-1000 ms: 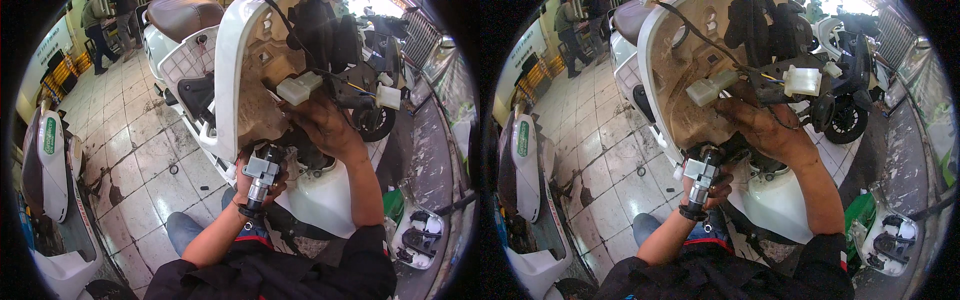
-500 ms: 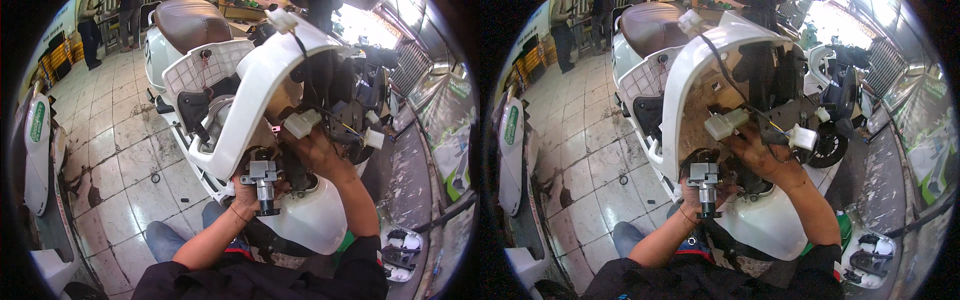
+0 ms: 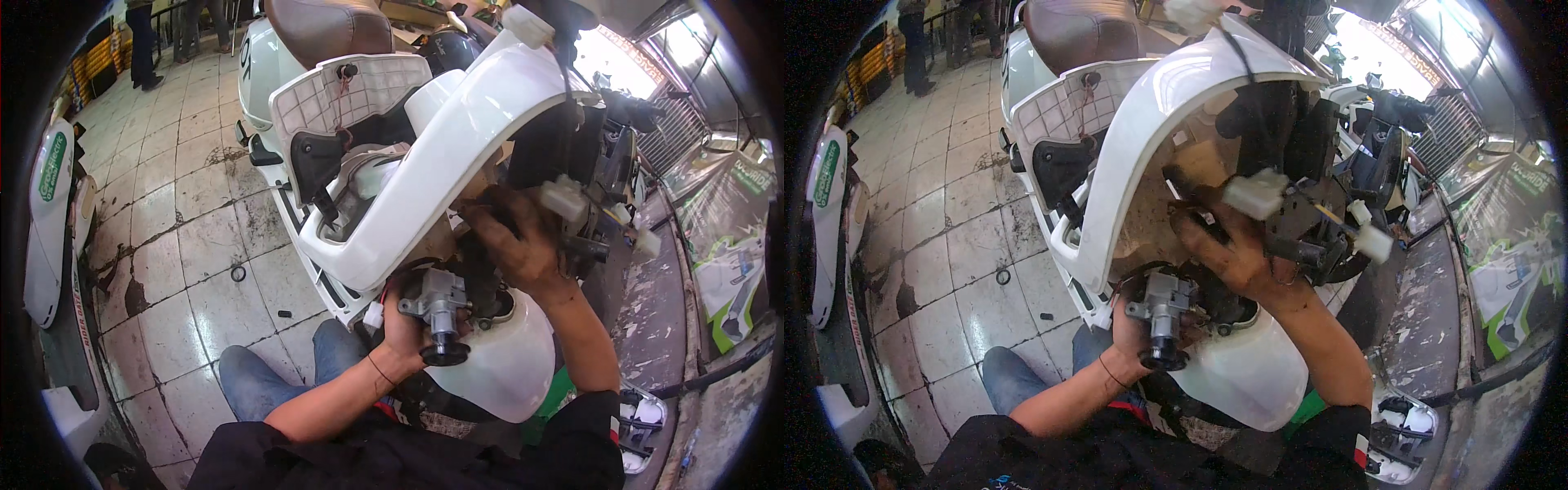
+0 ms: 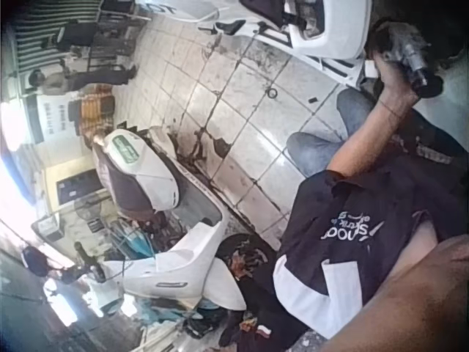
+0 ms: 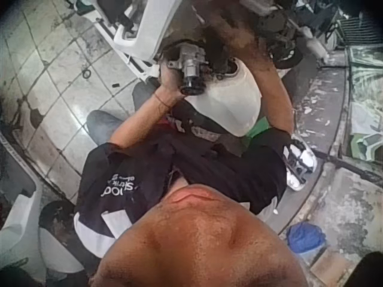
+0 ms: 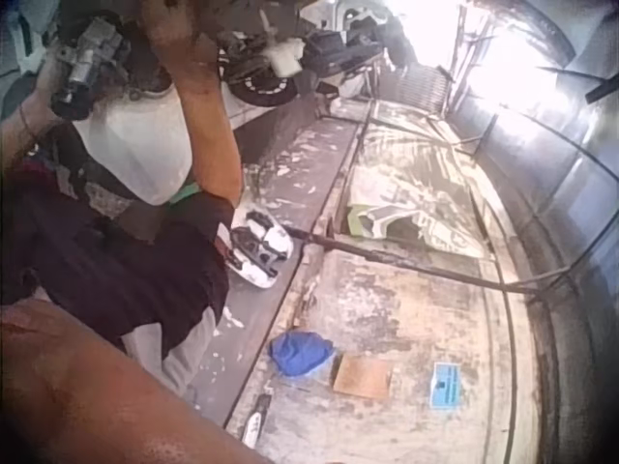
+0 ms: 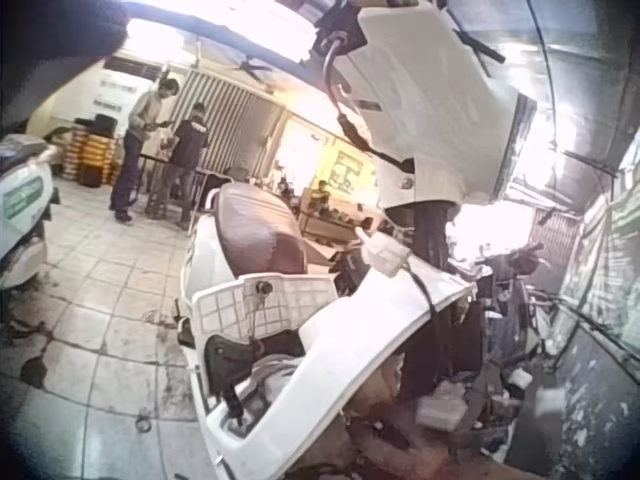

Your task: The person replaces the ignition switch on a white electric scooter by disconnecting wire harnesses, removing the old assembly with a screwdriver, and positioning a new switch component into the front frame.

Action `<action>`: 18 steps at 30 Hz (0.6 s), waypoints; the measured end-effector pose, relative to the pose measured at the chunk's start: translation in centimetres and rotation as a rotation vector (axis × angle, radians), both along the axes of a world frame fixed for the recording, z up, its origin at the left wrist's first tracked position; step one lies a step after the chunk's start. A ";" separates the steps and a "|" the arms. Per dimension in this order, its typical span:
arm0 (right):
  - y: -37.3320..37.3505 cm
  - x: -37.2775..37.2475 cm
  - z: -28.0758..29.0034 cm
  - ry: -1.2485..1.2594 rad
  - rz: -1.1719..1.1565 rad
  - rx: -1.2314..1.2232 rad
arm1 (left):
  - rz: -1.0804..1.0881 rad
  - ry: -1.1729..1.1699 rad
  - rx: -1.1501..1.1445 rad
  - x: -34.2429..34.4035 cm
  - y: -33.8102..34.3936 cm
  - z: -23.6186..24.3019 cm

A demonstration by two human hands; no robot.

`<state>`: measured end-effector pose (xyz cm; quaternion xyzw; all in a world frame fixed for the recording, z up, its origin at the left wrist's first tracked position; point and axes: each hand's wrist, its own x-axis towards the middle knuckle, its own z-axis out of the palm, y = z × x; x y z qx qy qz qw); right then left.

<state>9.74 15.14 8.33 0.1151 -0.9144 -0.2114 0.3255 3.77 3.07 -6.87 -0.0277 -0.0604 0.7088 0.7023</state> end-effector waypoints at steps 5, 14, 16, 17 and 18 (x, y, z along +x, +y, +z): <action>0.2 -0.4 -0.6 0.094 -0.005 -0.071 | 0.225 0.275 0.056 -0.7 0.4 2.3; -0.7 -0.5 -0.6 0.069 0.013 -0.287 | 0.318 0.419 0.323 -3.2 3.5 1.7; -1.3 -0.9 -0.4 0.109 -0.021 -0.250 | 0.309 0.426 0.325 -3.3 3.7 1.6; -1.4 -0.9 -0.3 0.109 -0.017 -0.249 | 0.300 0.432 0.324 -3.4 3.8 1.6; -1.5 -0.8 -0.1 0.086 -0.024 -0.284 | 0.302 0.435 0.329 -3.3 3.9 1.7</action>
